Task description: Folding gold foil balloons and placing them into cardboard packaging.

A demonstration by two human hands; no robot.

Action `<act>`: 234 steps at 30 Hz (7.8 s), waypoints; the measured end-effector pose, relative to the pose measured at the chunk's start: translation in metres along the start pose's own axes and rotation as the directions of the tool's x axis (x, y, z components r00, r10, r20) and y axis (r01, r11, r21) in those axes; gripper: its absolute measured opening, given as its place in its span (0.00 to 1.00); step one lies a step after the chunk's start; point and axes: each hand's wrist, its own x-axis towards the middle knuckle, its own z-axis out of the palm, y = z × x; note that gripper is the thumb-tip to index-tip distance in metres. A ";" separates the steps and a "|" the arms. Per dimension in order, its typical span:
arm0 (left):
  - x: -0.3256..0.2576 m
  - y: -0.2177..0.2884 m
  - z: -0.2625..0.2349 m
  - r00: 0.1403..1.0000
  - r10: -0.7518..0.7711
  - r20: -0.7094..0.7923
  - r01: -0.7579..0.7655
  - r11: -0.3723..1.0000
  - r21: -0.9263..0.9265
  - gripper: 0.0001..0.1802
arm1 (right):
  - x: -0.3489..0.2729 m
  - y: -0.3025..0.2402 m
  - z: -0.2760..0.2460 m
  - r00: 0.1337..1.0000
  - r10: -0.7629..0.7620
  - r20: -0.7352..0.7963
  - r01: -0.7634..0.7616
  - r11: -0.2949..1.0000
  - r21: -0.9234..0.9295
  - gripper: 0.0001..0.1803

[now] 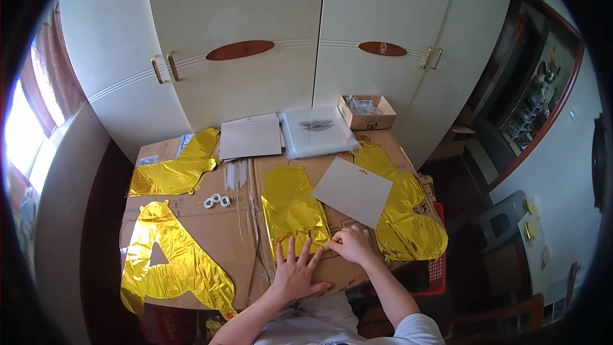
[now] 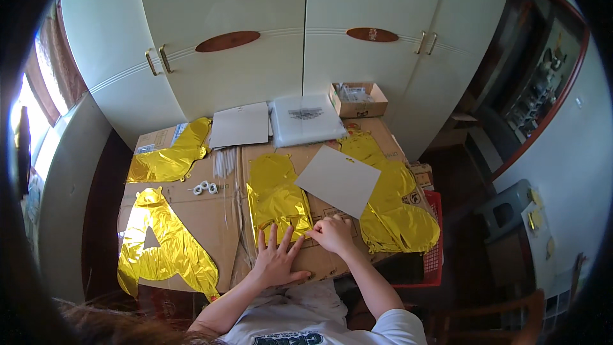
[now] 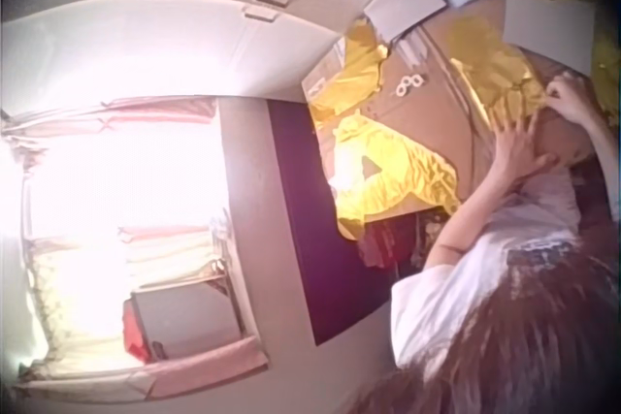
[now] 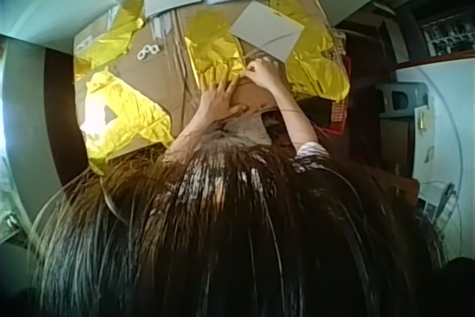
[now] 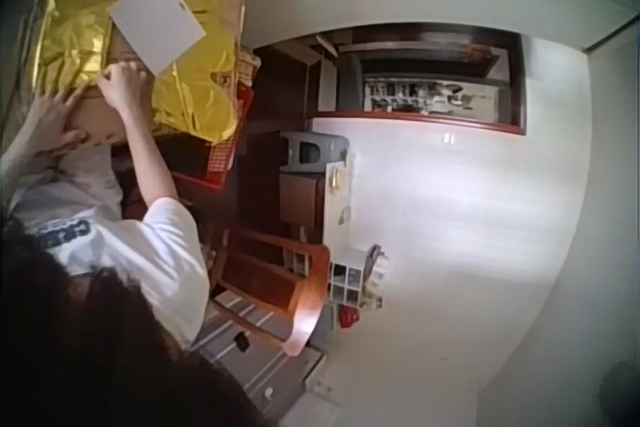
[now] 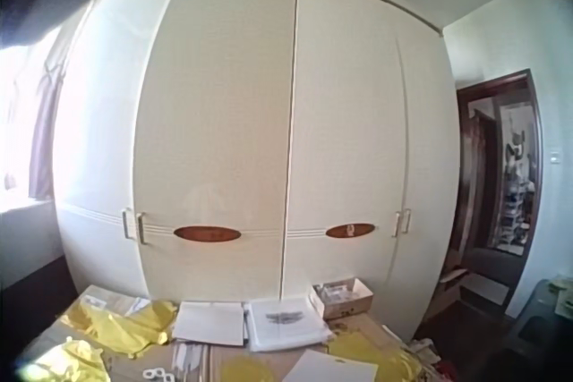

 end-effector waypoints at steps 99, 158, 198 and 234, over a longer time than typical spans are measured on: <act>0.001 0.003 0.000 0.999 0.024 -0.038 -0.022 0.999 0.033 0.51 | 0.063 0.047 -0.001 0.658 -0.707 -0.261 0.692 0.704 -0.162 0.08; -0.023 0.025 -0.014 0.997 0.071 -0.018 -0.072 0.997 -0.020 0.44 | 0.026 0.045 -0.015 0.844 -0.530 -0.077 0.530 0.848 -0.024 0.18; 0.020 0.000 -0.012 0.938 0.346 0.021 -0.346 0.938 -0.027 0.52 | -0.017 0.068 -0.029 0.594 -0.801 0.071 0.805 0.591 -0.054 0.17; 0.019 -0.001 -0.009 0.934 0.356 0.022 -0.356 0.934 0.018 0.52 | 0.023 0.064 -0.026 0.645 -0.758 0.099 0.763 0.632 -0.136 0.20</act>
